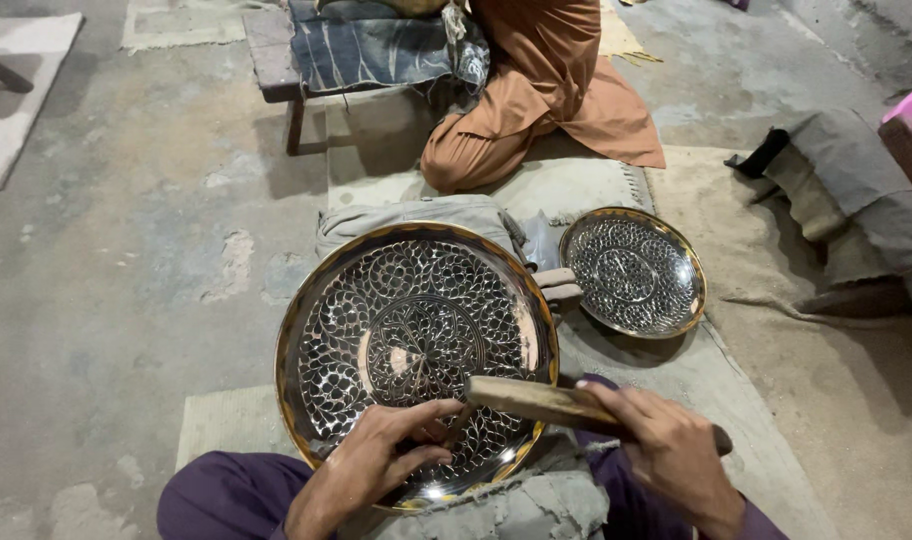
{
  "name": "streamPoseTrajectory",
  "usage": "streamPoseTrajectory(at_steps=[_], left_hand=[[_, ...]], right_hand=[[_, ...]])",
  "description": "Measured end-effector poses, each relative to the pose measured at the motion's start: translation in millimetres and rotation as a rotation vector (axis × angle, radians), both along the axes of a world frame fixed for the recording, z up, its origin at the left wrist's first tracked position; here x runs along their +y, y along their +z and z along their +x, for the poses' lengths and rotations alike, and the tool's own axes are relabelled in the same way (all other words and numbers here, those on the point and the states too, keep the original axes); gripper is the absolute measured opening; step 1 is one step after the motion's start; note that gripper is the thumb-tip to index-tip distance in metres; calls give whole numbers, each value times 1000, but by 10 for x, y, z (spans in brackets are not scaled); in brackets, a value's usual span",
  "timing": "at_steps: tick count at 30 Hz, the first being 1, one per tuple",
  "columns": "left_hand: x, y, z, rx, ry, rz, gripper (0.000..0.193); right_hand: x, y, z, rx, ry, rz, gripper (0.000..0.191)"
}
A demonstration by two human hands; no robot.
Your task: The person sits on the floor and uses a hammer and chisel to emboss a decorative pattern onto a large metal plate. They repeatedly strike the chisel to create a textured surface while another person works on a brass object in the background.
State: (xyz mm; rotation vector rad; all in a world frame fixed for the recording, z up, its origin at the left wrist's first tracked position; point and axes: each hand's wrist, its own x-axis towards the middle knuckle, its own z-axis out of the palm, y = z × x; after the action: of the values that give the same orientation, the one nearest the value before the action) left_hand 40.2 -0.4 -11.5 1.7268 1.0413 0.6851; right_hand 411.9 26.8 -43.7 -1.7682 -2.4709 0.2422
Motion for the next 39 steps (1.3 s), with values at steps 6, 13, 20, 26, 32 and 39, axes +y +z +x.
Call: streamPoseTrajectory(at_steps=[6,13,20,26,32,39], left_hand=[[-5,52,-10,45,12,-41,51],[-12,51,13,-22,13,-68,51],[-11,45,3,2,23,-12,51],[-1,71,-1,78,24,-1,51],[7,66,0,35,12,-24,54],[2,28,4,-30,5,-11,51]], right_hand=[[-58,49,15,380,254,136,80],[-2,49,-6,603,-181,-125,76],[11,80,4,411,42,76,76],[-20,41,-4,251,61,35,77],[-116,35,-65,394,-6,-16,67],[-91,91,26,457,-42,108,76]])
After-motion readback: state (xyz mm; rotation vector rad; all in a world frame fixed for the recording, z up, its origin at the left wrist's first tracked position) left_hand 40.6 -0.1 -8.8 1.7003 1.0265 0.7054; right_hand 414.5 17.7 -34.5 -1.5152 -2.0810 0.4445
